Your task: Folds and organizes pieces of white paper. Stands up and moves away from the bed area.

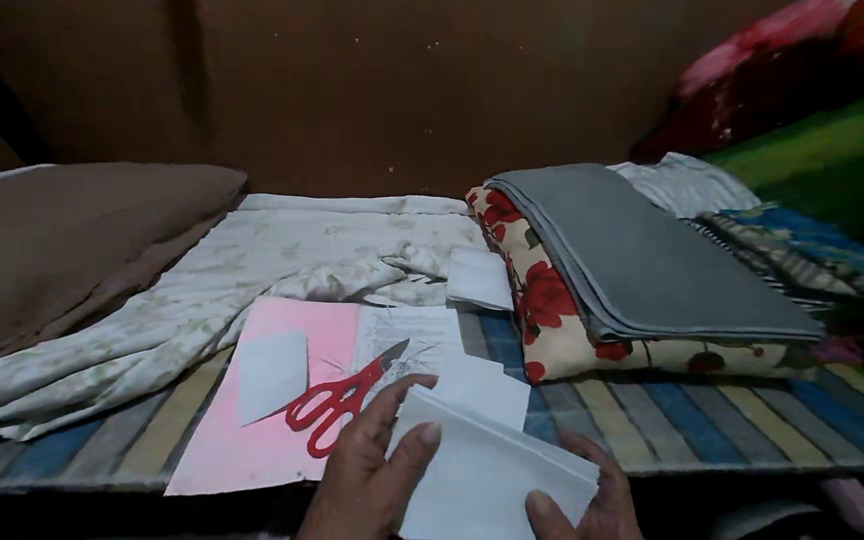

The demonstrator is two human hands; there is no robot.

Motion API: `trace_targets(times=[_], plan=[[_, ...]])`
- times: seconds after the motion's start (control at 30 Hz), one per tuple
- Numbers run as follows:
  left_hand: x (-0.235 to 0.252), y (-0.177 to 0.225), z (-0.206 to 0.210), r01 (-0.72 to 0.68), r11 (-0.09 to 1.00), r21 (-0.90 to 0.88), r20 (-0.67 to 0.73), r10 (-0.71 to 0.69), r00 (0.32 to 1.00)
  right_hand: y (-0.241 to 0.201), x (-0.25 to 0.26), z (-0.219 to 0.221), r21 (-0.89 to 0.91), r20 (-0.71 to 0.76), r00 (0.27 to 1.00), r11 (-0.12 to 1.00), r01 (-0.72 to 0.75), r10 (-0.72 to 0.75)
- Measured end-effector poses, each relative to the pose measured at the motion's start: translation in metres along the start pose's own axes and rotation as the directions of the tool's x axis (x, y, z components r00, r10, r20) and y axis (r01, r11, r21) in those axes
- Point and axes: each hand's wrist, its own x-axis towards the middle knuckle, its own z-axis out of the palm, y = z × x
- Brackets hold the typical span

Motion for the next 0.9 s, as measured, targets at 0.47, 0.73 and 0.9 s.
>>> trace_targets(times=[0.47, 0.73, 0.9], plan=[[-0.008, -0.009, -0.002, 0.067, 0.984, -0.167, -0.042, -0.075, 0.996, -0.003, 0.003, 0.002, -0.039, -0.009, 0.999, 0.998, 0.052, -0.052], [-0.009, -0.008, -0.001, 0.037, 0.991, -0.127, -0.058, -0.044, 0.997, 0.005, 0.004, 0.003, -0.057, -0.045, 0.996, 0.995, 0.079, -0.081], [-0.009, -0.009, 0.000, 0.017, 0.996, -0.091, -0.076, -0.024, 0.997, 0.005, 0.004, 0.003, -0.055, -0.058, 0.996, 0.996, 0.071, -0.075]])
